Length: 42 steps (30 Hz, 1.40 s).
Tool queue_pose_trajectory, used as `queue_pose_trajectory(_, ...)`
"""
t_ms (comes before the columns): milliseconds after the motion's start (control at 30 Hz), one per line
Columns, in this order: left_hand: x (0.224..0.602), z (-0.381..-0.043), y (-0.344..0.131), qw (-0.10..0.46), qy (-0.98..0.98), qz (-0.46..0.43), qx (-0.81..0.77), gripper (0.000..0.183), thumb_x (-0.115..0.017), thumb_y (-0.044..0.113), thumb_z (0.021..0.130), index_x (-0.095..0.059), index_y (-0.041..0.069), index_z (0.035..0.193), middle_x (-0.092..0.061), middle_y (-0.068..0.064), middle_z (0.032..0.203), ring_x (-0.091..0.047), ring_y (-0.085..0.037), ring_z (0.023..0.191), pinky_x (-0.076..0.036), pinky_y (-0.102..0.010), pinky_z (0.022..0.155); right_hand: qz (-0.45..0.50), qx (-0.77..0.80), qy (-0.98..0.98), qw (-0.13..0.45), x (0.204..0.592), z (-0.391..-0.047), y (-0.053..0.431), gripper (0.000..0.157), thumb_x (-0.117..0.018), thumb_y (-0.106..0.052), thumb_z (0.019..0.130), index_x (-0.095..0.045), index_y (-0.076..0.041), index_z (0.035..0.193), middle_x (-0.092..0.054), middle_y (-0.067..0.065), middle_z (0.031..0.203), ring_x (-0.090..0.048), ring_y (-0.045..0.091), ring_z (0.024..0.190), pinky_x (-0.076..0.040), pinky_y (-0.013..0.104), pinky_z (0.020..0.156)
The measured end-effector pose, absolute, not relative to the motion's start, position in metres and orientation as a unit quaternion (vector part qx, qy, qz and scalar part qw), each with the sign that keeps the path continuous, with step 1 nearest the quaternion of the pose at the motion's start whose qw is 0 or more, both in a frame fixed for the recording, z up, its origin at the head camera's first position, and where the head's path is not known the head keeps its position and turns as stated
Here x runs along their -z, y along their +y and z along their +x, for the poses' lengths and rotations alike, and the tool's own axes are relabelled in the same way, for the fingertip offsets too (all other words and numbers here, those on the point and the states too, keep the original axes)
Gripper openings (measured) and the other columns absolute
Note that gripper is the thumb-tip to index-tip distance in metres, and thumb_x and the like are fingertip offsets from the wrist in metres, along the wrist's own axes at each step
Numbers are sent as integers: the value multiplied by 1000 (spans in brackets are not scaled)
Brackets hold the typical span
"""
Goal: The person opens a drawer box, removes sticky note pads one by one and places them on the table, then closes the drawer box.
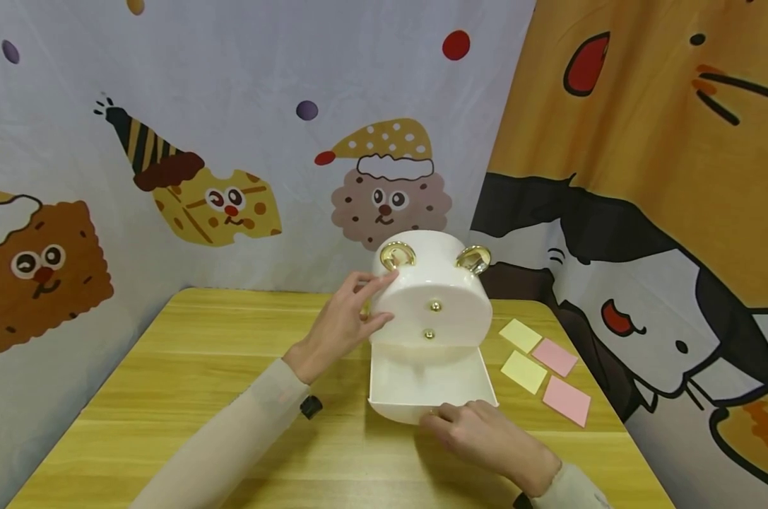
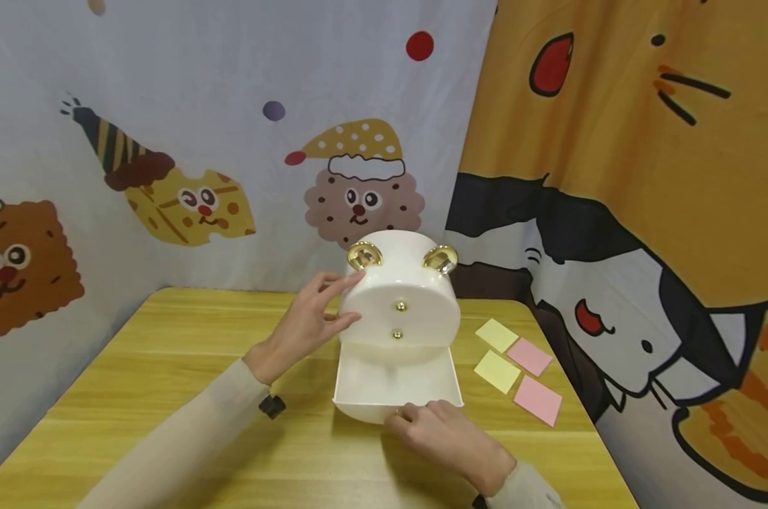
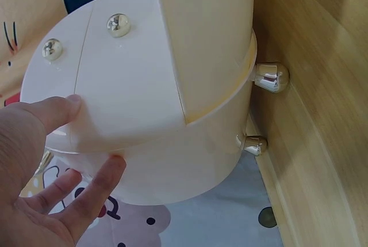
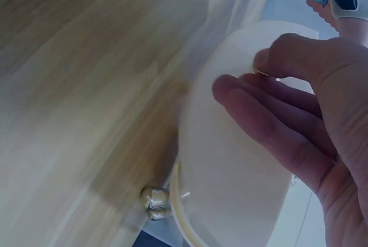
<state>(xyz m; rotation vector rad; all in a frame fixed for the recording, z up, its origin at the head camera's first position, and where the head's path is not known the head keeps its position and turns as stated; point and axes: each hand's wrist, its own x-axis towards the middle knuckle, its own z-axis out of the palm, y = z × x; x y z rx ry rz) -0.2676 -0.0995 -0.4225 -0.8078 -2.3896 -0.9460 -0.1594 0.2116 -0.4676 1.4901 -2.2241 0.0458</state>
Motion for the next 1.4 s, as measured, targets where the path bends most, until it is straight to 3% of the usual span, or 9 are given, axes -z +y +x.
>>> queue_pose_trajectory(133,422,-268,-99,223,-864,-292,345,81,-90,22,106,-53,28,177,-60,-22,148,-82,-32,99,-73,-36,78,537,-17,-805,251,470,-161,211,38,-100,-11,85,-81,-21,117,-78,-8,96,-67,7,63,-52,21,51)
queue_pose_trajectory(400,422,-268,-99,219,-869,-287,338,81,-91,23,105,-53,29,177,-61,-21,149,-80,-32,118,-74,-33,82,526,-17,-806,269,476,-167,212,41,-100,-9,81,-84,-19,117,-76,-6,94,-64,7,60,-48,18,48)
queue_pose_trajectory(533,423,-268,-99,217,-865,-288,349,81,-91,22,105,-54,28,177,-60,-23,149,-80,-35,119,-75,-40,83,520,-23,-809,273,480,-171,213,35,-94,-8,85,-85,-18,118,-76,-5,94,-66,8,62,-49,19,50)
queue_pose_trajectory(700,423,-268,-100,215,-865,-287,350,80,-90,22,106,-54,28,177,-60,-22,149,-79,-35,120,-75,-42,83,511,-32,-810,285,484,-176,213,17,-71,-12,108,-85,-16,117,-74,-3,93,-63,8,62,-47,19,50)
queue_pose_trajectory(833,424,-268,-100,221,-864,-291,346,80,-91,22,105,-54,27,176,-61,-22,148,-80,-34,120,-74,-39,82,507,-35,-809,295,485,-180,211,42,-44,-19,126,-84,-15,115,-69,-3,91,-58,7,60,-43,18,49)
queue_pose_trajectory(900,424,-269,-100,225,-864,-292,343,80,-91,22,105,-54,27,176,-61,-22,148,-80,-33,119,-74,-37,81,504,-35,-811,295,486,-181,211,38,-47,-18,125,-84,-15,114,-68,-3,90,-57,7,61,-43,17,49)
queue_pose_trajectory(1033,424,-268,-99,228,-865,-291,339,81,-91,23,105,-54,27,176,-61,-22,148,-81,-32,110,-74,-35,80,499,-39,-817,287,486,-185,210,12,-78,-11,106,-84,-14,116,-68,-2,91,-58,7,62,-45,17,51)
queue_pose_trajectory(1133,423,-268,-100,226,-865,-292,340,80,-91,23,105,-54,27,176,-61,-22,148,-81,-32,100,-73,-35,78,495,-38,-820,284,486,-189,209,25,-90,-8,94,-84,-13,118,-70,-1,93,-61,8,64,-49,18,53)
queue_pose_trajectory(1400,422,-268,-100,215,-872,-287,334,79,-88,25,108,-53,30,177,-61,-21,149,-81,-34,97,-73,-35,79,489,-47,-826,276,489,-200,209,34,-95,-4,89,-87,-11,121,-73,2,98,-67,10,68,-56,20,57)
